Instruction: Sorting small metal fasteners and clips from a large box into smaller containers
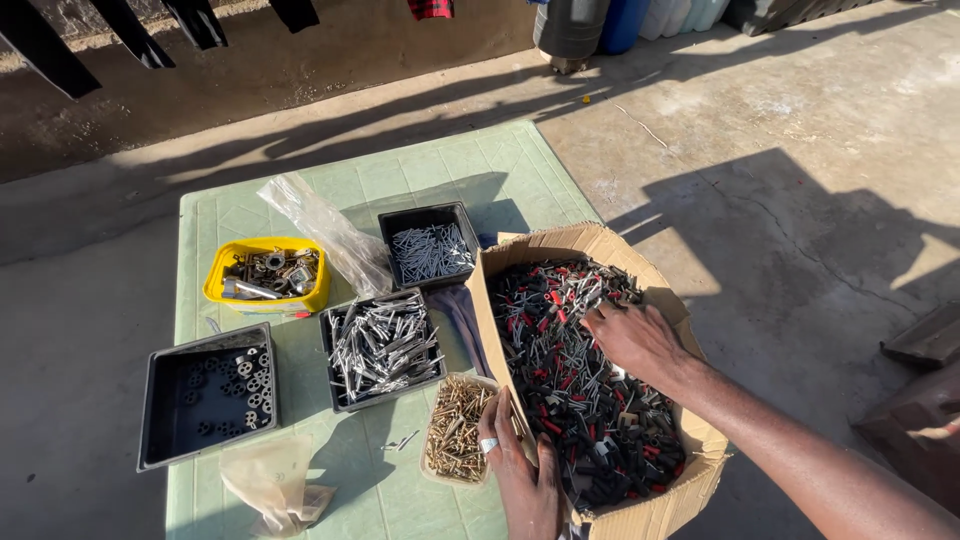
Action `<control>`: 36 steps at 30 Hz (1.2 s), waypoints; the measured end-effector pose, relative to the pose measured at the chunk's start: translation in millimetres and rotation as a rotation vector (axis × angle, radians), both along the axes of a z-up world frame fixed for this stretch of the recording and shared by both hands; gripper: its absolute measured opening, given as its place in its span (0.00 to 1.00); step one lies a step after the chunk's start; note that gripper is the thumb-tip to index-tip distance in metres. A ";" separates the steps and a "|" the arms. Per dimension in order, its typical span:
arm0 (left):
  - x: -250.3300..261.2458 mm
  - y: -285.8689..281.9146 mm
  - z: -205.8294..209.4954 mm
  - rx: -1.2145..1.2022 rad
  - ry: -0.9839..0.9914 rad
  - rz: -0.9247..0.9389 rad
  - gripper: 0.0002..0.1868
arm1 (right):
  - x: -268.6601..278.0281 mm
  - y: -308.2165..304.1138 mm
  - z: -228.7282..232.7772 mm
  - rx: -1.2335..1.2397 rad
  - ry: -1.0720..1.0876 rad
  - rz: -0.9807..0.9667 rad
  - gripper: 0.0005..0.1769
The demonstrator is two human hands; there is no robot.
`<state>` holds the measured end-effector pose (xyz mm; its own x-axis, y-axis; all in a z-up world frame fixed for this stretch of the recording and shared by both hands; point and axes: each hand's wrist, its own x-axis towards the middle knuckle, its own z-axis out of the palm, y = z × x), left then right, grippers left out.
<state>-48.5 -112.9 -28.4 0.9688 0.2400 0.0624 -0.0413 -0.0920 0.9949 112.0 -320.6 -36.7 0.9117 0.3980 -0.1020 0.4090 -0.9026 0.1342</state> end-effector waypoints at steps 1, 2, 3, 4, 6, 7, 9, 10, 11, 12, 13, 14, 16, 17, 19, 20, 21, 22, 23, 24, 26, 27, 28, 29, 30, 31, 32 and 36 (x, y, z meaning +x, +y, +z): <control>0.4 -0.9 -1.6 0.046 0.003 0.025 0.38 | -0.4 -3.8 13.3 0.032 -0.120 -0.016 0.17; 1.4 -1.5 -3.1 0.091 0.007 0.050 0.40 | -0.5 -7.1 26.6 0.064 -0.240 -0.032 0.21; 4.4 -1.5 -14.2 0.088 -0.011 0.065 0.40 | -8.6 -5.0 14.0 0.063 -0.257 -0.017 0.21; 8.1 -1.7 -25.5 0.113 -0.089 0.081 0.40 | -15.9 -3.4 0.8 0.120 -0.094 -0.002 0.20; 12.0 -0.6 -42.1 0.138 -0.169 0.100 0.40 | -32.7 9.2 -10.5 0.172 0.068 0.018 0.19; 13.2 -1.3 -47.6 0.184 -0.195 0.107 0.40 | -43.2 17.7 -7.7 0.108 0.142 0.036 0.13; 15.1 -2.2 -54.5 0.228 -0.221 0.116 0.39 | -42.1 23.1 -10.6 0.043 0.217 0.054 0.14; 15.4 -2.2 -55.4 0.226 -0.199 0.122 0.40 | -31.0 19.8 -15.8 0.046 0.171 0.029 0.13; 14.8 -1.4 -56.3 0.227 -0.177 0.119 0.42 | -22.5 16.2 -21.8 0.054 0.126 -0.004 0.12; 14.8 -2.2 -55.7 0.228 -0.176 0.111 0.42 | -15.0 12.4 -20.2 0.056 0.127 -0.011 0.12; 14.7 -1.3 -55.1 0.222 -0.166 0.109 0.42 | -7.1 10.3 -18.9 0.049 0.051 -0.008 0.11; 14.5 -0.1 -54.4 0.215 -0.156 0.108 0.43 | 0.6 8.5 -17.6 0.041 -0.025 -0.004 0.20; 14.8 -0.5 -55.7 0.220 -0.161 0.115 0.43 | 14.2 2.9 0.0 0.076 -0.055 -0.038 0.20; 14.8 -2.3 -56.2 0.220 -0.163 0.126 0.43 | 21.3 -1.1 9.7 0.106 -0.082 -0.067 0.23; 14.0 -4.2 -66.3 0.238 -0.120 0.126 0.43 | 19.2 -5.5 18.3 0.119 -0.094 -0.042 0.24; 16.3 -4.7 -71.6 0.260 -0.078 0.126 0.44 | 20.6 -7.3 22.8 0.136 -0.108 -0.016 0.25; 17.1 -3.9 -66.2 0.259 -0.077 0.126 0.44 | 16.0 -1.9 20.5 0.135 -0.106 -0.016 0.25; 17.9 -3.1 -61.4 0.242 -0.099 0.127 0.44 | 11.2 3.2 17.6 0.126 0.016 -0.068 0.16; 14.5 -3.3 -57.3 0.225 -0.112 0.123 0.44 | 2.3 7.0 13.1 0.116 0.146 -0.125 0.18; 13.1 -2.2 -57.5 0.223 -0.103 0.119 0.44 | 5.9 8.2 7.3 0.113 0.155 -0.129 0.18; 14.1 -1.7 -57.7 0.212 -0.110 0.086 0.44 | 14.9 7.3 -2.4 0.021 0.198 -0.146 0.38; 16.3 -1.7 -54.6 0.211 -0.108 0.090 0.44 | 18.5 4.1 -13.5 0.019 0.198 -0.142 0.38; 17.9 -1.5 -51.7 0.199 -0.154 0.095 0.43 | 21.7 1.0 -24.9 -0.100 0.072 0.043 0.22; 11.1 -0.5 -49.9 0.190 -0.186 0.099 0.42 | 16.6 -1.2 -40.0 -0.212 -0.043 0.230 0.07; 7.6 0.0 -40.3 0.192 -0.170 0.103 0.42 | 8.4 1.0 -34.7 -0.210 -0.028 0.236 0.07; 6.8 0.3 -30.1 0.162 -0.116 0.076 0.42 | 2.6 2.8 -27.8 -0.195 0.026 0.267 0.06; 6.4 1.2 -19.1 0.131 -0.063 0.049 0.41 | -2.8 5.1 -20.0 -0.179 0.081 0.298 0.10; 9.6 0.1 -38.9 0.159 -0.172 0.083 0.43 | -24.0 -4.7 -2.9 -0.137 0.188 0.302 0.14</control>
<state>-38.9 -112.8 -67.3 0.9179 0.2923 0.2683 -0.1948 -0.2570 0.9466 88.0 -325.3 -39.6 0.7156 0.6173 -0.3269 0.6831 -0.7163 0.1426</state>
